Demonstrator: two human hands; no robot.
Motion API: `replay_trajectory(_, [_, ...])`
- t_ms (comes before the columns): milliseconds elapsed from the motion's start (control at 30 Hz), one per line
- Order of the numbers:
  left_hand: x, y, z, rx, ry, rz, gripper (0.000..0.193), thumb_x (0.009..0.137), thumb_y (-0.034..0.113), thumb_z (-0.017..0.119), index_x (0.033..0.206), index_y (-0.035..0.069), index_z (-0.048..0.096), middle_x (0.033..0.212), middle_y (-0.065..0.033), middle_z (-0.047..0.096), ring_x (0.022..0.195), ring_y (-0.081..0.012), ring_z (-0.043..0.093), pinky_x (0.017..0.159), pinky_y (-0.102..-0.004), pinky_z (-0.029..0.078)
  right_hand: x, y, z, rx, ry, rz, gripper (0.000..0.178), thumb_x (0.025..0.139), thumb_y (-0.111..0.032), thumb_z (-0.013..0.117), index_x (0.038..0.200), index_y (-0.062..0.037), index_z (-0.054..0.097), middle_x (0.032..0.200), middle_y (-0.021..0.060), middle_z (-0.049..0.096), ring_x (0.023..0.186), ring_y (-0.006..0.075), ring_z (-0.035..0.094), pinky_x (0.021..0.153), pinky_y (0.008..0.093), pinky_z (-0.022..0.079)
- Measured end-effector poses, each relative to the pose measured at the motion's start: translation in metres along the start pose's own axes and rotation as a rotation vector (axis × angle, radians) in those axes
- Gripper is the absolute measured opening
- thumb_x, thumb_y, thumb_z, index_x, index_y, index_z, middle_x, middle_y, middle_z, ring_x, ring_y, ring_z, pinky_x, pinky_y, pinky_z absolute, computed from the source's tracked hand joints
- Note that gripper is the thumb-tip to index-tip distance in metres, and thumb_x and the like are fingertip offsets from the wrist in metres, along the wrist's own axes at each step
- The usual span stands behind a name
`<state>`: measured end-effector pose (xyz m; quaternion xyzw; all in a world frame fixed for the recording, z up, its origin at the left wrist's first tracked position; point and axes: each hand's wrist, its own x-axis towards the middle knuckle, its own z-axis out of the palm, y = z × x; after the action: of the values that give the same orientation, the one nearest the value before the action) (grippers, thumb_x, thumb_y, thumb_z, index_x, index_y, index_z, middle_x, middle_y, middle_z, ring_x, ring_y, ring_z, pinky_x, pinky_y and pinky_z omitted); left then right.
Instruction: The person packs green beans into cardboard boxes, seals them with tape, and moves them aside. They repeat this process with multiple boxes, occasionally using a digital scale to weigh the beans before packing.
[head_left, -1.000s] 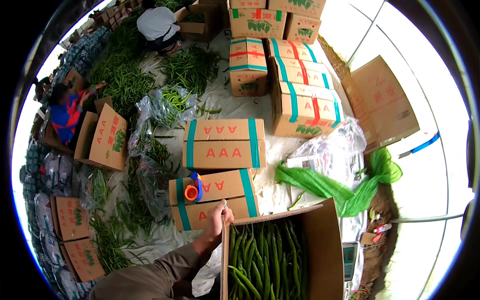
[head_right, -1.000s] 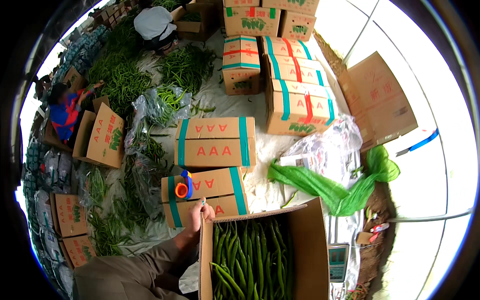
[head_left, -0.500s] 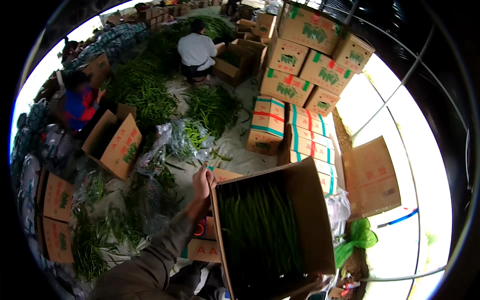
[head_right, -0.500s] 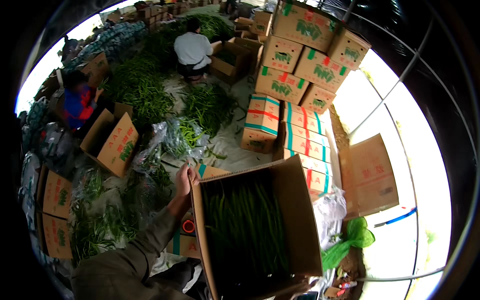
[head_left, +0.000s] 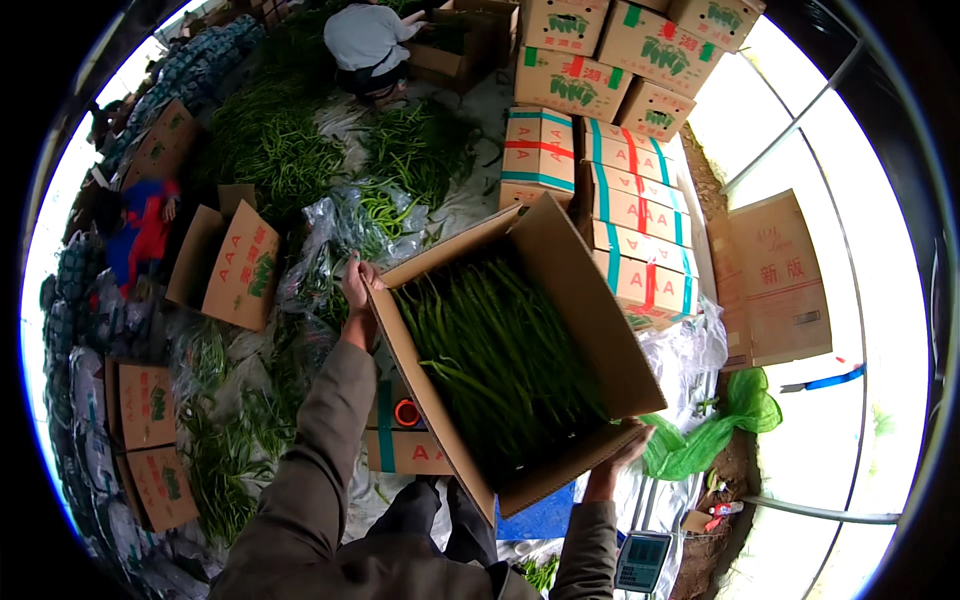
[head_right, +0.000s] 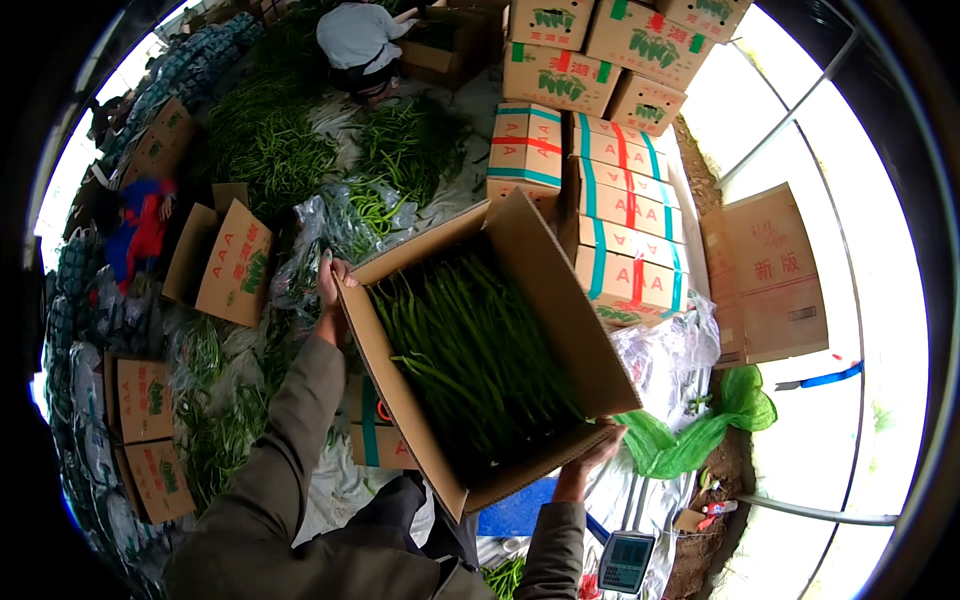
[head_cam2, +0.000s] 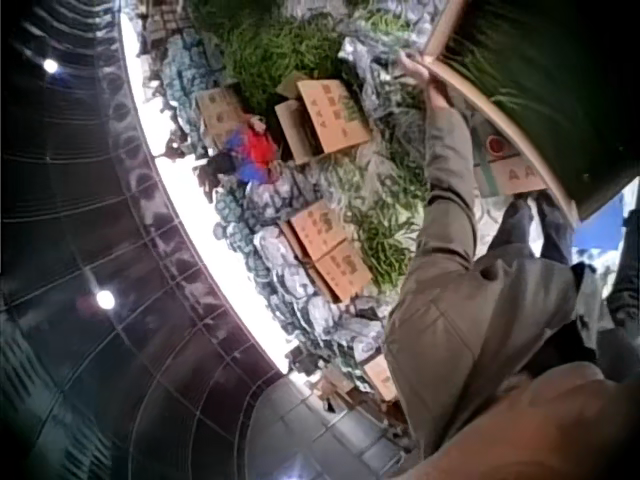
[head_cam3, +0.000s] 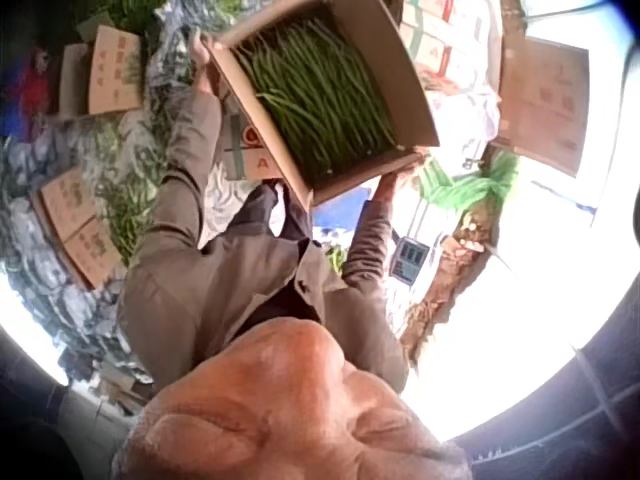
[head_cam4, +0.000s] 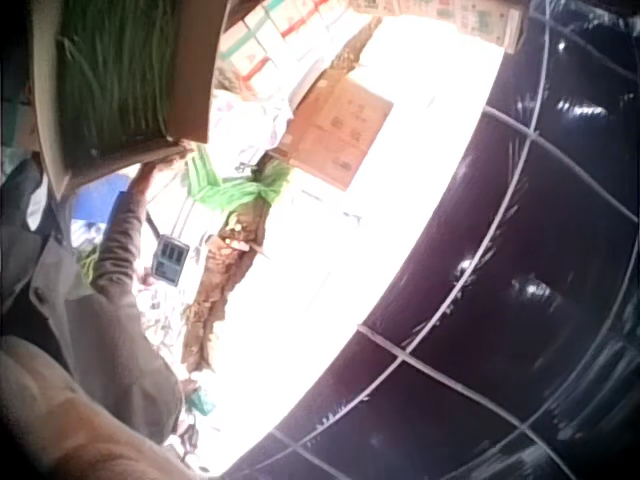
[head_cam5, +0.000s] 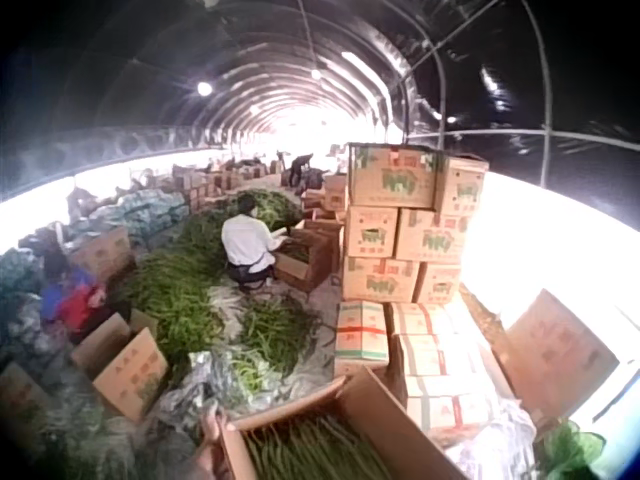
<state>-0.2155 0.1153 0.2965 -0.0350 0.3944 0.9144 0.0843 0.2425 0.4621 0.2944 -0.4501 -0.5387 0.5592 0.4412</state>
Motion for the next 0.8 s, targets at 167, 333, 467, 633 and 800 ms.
replay_trajectory(167, [-0.002,0.026,0.012,0.223,0.014,-0.096,0.040,0.101,0.035,0.055,0.070,0.011,0.049,0.058,-0.0008,0.043,0.048,-0.0117,0.045,0.047,-0.0286,0.038,-0.081,-0.049,0.032,-0.488,-0.018,-0.482,0.070,0.102,-0.054,0.032,0.135,0.0065,0.044,0.134,0.0232,0.043,0.124,0.0347,0.042,0.108,0.0487,0.030])
replay_trajectory(333, [-0.014,0.071,0.142,1.879,-0.457,-0.132,0.054,0.089,0.057,0.061,0.100,0.007,0.075,0.084,-0.0123,0.066,0.064,-0.0251,0.060,0.069,-0.0450,0.047,-0.060,-0.025,0.064,-0.613,0.060,-0.660,0.054,0.101,-0.040,0.040,0.135,0.0015,0.047,0.134,0.0257,0.046,0.117,0.0404,0.048,0.099,0.0530,0.037])
replay_trajectory(467, [-0.032,0.029,0.133,2.234,-0.785,0.780,0.075,0.088,0.068,0.053,0.078,-0.003,0.075,0.123,-0.0299,0.056,0.122,-0.0500,0.045,0.093,-0.0681,0.033,-0.081,0.006,0.085,-1.050,-0.238,-0.401,0.069,0.090,-0.048,0.055,0.134,0.0038,0.047,0.136,0.0279,0.043,0.123,0.0447,0.042,0.103,0.0616,0.031])
replay_trajectory(633, [-0.097,-0.038,0.141,2.406,-1.132,0.037,0.107,0.087,0.080,0.040,0.159,0.007,0.007,0.163,-0.0250,0.004,0.139,-0.0576,0.025,0.109,-0.0688,0.029,-0.027,0.035,0.052,-1.259,-0.073,-0.840,0.081,0.089,-0.055,0.062,0.138,0.0068,0.044,0.136,0.0271,0.047,0.128,0.0480,0.043,0.104,0.0614,0.038])
replay_trajectory(800, [-0.102,-0.064,0.139,2.409,-1.153,-0.037,0.108,0.085,0.085,0.032,0.160,0.011,0.004,0.164,-0.0211,-0.005,0.145,-0.0573,0.000,0.109,-0.0759,0.012,0.043,-0.015,0.046,-1.495,-0.126,-1.015,0.112,0.078,-0.078,0.060,0.142,0.0112,0.039,0.147,0.0324,0.038,0.133,0.0528,0.037,0.105,0.0675,0.033])
